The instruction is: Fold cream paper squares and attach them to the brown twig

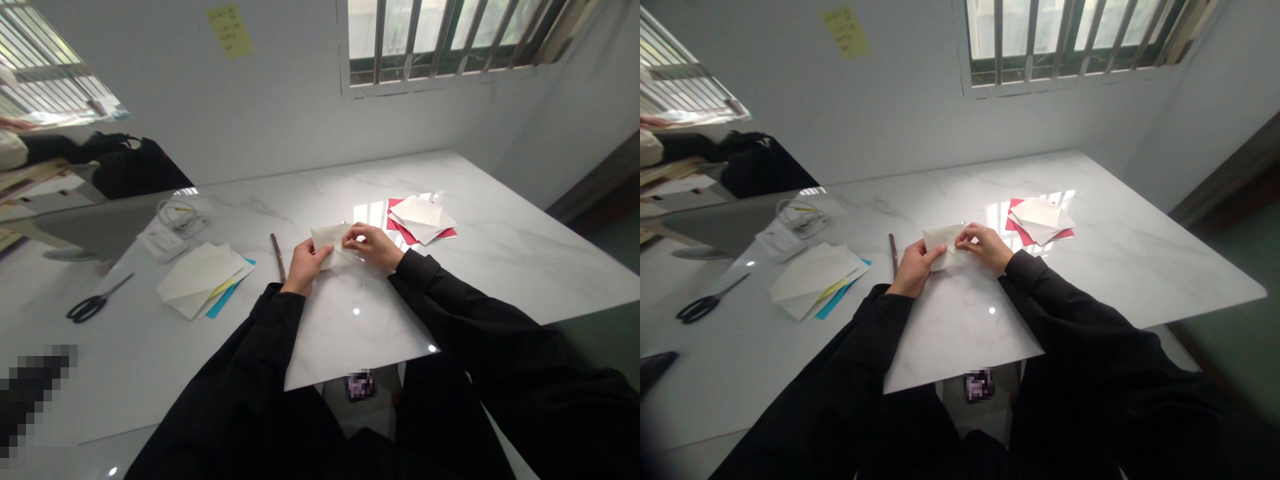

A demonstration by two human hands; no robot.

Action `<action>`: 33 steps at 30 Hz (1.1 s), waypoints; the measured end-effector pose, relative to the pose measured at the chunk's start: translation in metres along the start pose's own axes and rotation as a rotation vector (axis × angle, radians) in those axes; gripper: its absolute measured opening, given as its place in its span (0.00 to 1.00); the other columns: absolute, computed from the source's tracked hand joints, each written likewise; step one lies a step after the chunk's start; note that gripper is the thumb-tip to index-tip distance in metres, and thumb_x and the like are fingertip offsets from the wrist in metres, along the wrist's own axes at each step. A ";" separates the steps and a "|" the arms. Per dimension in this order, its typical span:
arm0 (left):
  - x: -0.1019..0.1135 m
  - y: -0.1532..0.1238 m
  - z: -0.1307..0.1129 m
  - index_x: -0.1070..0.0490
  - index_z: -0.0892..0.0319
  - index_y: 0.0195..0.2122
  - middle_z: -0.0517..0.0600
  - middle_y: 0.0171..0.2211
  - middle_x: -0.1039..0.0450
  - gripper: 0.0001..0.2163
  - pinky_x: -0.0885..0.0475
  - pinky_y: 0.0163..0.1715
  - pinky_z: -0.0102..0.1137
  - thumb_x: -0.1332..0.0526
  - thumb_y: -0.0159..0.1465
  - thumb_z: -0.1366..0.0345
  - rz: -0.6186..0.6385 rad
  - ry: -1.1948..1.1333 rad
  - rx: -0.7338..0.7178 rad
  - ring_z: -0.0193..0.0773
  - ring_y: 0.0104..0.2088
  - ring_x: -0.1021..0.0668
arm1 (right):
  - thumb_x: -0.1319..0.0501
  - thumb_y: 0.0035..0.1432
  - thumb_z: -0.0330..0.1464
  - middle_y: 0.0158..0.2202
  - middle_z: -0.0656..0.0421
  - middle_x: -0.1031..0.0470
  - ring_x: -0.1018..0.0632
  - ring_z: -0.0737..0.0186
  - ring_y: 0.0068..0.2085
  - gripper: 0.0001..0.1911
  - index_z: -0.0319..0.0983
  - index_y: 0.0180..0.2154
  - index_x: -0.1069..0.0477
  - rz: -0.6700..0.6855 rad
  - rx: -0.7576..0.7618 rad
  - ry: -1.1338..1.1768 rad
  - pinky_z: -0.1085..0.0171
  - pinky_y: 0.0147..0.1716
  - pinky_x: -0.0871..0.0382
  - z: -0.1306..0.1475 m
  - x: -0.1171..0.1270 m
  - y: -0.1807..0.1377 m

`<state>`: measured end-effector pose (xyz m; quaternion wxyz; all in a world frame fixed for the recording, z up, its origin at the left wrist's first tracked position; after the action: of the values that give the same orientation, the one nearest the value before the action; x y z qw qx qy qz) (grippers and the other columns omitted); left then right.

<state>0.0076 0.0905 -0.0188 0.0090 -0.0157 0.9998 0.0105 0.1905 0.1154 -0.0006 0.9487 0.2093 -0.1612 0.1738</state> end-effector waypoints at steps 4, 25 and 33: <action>0.001 0.000 -0.001 0.17 0.65 0.43 0.56 0.38 0.16 0.23 0.24 0.38 0.34 0.22 0.49 0.55 -0.009 -0.005 -0.004 0.44 0.35 0.19 | 0.34 0.64 0.39 0.42 0.54 0.24 0.23 0.59 0.41 0.09 0.40 0.36 0.20 0.004 0.013 0.012 0.60 0.42 0.29 0.000 0.000 0.000; -0.007 -0.003 -0.003 0.16 0.65 0.45 0.55 0.36 0.16 0.27 0.27 0.37 0.33 0.20 0.49 0.53 0.071 -0.039 -0.002 0.42 0.34 0.19 | 0.30 0.64 0.36 0.47 0.54 0.25 0.22 0.59 0.44 0.05 0.42 0.38 0.16 -0.045 0.069 -0.083 0.62 0.40 0.26 0.008 -0.002 -0.003; -0.008 -0.004 -0.006 0.15 0.65 0.44 0.55 0.38 0.15 0.25 0.27 0.38 0.33 0.20 0.49 0.54 0.074 -0.030 -0.022 0.42 0.34 0.19 | 0.30 0.64 0.36 0.46 0.54 0.25 0.22 0.59 0.43 0.05 0.42 0.38 0.16 -0.052 0.057 -0.055 0.62 0.40 0.27 0.007 -0.002 -0.003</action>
<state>0.0153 0.0867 -0.0133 0.0232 0.0212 0.9993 0.0219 0.1882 0.1088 0.0030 0.9419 0.2448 -0.1766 0.1475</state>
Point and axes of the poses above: each hand's wrist, its own y-axis towards the middle knuckle, its own x-axis out of the back of the hand, z = x × y, the point moved 7 cm from there along y, towards the middle knuckle
